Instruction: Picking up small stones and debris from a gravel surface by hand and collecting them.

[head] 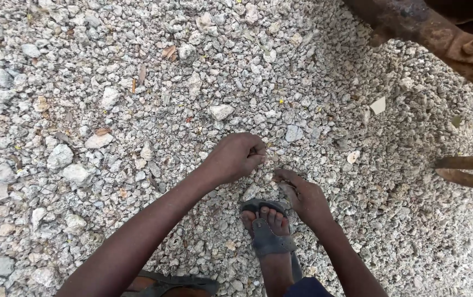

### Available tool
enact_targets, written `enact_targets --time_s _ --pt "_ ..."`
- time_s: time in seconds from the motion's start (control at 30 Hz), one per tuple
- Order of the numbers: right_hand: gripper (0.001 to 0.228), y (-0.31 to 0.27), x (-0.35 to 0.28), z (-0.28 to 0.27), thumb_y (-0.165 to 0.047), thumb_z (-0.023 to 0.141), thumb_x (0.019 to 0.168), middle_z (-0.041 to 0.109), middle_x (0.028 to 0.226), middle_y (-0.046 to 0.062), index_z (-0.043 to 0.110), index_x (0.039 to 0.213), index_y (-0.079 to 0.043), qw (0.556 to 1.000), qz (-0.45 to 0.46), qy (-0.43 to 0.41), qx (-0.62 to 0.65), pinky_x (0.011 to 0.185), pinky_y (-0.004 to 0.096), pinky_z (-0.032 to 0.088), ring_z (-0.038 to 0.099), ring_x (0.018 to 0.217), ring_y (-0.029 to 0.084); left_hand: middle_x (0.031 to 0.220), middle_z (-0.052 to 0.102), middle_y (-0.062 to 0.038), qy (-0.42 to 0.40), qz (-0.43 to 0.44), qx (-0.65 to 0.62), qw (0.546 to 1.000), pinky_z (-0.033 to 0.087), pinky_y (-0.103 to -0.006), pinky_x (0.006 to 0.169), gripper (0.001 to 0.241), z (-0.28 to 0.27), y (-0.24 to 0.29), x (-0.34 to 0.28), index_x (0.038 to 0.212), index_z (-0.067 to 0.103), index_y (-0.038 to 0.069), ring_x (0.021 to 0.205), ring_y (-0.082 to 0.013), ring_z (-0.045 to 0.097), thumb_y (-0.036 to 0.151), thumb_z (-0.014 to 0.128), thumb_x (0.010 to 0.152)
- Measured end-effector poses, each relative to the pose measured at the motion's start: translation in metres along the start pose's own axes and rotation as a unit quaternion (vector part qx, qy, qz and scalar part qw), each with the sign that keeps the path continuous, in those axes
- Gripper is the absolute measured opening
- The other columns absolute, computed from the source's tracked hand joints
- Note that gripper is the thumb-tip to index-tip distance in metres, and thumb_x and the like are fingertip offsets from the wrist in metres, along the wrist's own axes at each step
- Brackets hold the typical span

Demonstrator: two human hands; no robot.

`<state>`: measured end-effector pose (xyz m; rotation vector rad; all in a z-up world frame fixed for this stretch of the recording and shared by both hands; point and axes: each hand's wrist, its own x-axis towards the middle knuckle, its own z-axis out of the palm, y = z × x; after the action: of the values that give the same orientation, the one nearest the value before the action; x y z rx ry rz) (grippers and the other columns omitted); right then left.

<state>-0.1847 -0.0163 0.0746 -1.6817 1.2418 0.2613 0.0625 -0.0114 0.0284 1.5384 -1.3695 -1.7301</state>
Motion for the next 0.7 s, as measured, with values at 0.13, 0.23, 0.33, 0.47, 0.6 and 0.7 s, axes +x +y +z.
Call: enact_targets --time_s 0.13,0.23,0.33,0.47,0.6,0.7 --pt "0.034 0.004 0.0 0.001 -0.011 0.06 0.098 0.079 0.101 0.017 0.064 0.131 -0.017 1.0 -0.003 -0.001 -0.029 0.064 0.063 0.055 0.071 0.078 0.052 0.077 0.069 -0.021 0.004 -0.026 -0.037 0.999 0.053 -0.0514 0.066 0.01 0.004 -0.009 -0.004 0.091 0.072 0.004 0.074 -0.0425 0.068 0.012 0.069 0.086" --pt "0.03 0.011 -0.003 0.008 -0.019 0.064 0.096 0.08 0.097 0.013 0.067 0.125 -0.025 0.998 0.018 -0.013 -0.065 0.069 0.057 0.057 0.073 0.083 0.045 0.074 0.07 -0.019 -0.004 -0.015 -0.031 0.999 0.054 -0.0485 0.067 0.007 0.012 -0.005 -0.007 0.089 0.072 0.005 0.07 -0.0381 0.068 0.009 0.069 0.085" --pt "0.022 0.015 0.005 0.007 -0.014 0.062 0.097 0.08 0.092 0.01 0.068 0.117 -0.024 0.998 0.005 -0.007 -0.059 0.067 0.054 0.058 0.075 0.079 0.042 0.074 0.072 -0.014 -0.027 -0.034 -0.017 0.999 0.056 -0.0412 0.069 0.01 0.016 0.012 -0.01 0.091 0.074 0.007 0.063 -0.0283 0.066 0.003 0.066 0.088" --pt "0.013 0.036 -0.004 0.015 -0.013 0.065 0.096 0.078 0.081 0.015 0.07 0.108 -0.016 0.999 0.035 -0.004 -0.005 0.061 0.049 0.056 0.074 0.069 0.036 0.073 0.069 -0.017 -0.064 0.026 0.042 0.997 0.055 -0.0455 0.066 0.012 0.05 0.003 -0.013 0.086 0.072 0.003 0.06 -0.0345 0.066 -0.002 0.061 0.087" --pt "0.012 0.03 -0.027 0.001 -0.01 0.058 0.095 0.06 0.057 0.009 0.067 0.099 -0.003 0.948 0.137 0.058 0.28 0.04 0.028 0.039 0.049 0.048 0.014 0.071 0.062 -0.019 -0.028 0.123 0.12 0.985 0.051 -0.0433 0.051 0.014 0.094 -0.015 -0.008 0.076 0.068 0.0 0.054 -0.0366 0.061 -0.004 0.06 0.086" --pt "0.014 0.079 -0.045 0.019 -0.013 0.051 0.089 0.038 0.043 0.004 0.06 0.088 -0.002 0.878 0.163 0.092 0.44 0.022 0.024 0.026 0.029 0.027 0.01 0.086 0.06 -0.018 -0.084 0.109 0.215 0.967 0.057 -0.0423 0.059 0.005 0.1 0.008 -0.008 0.086 0.07 0.0 0.07 -0.032 0.062 0.001 0.066 0.089"
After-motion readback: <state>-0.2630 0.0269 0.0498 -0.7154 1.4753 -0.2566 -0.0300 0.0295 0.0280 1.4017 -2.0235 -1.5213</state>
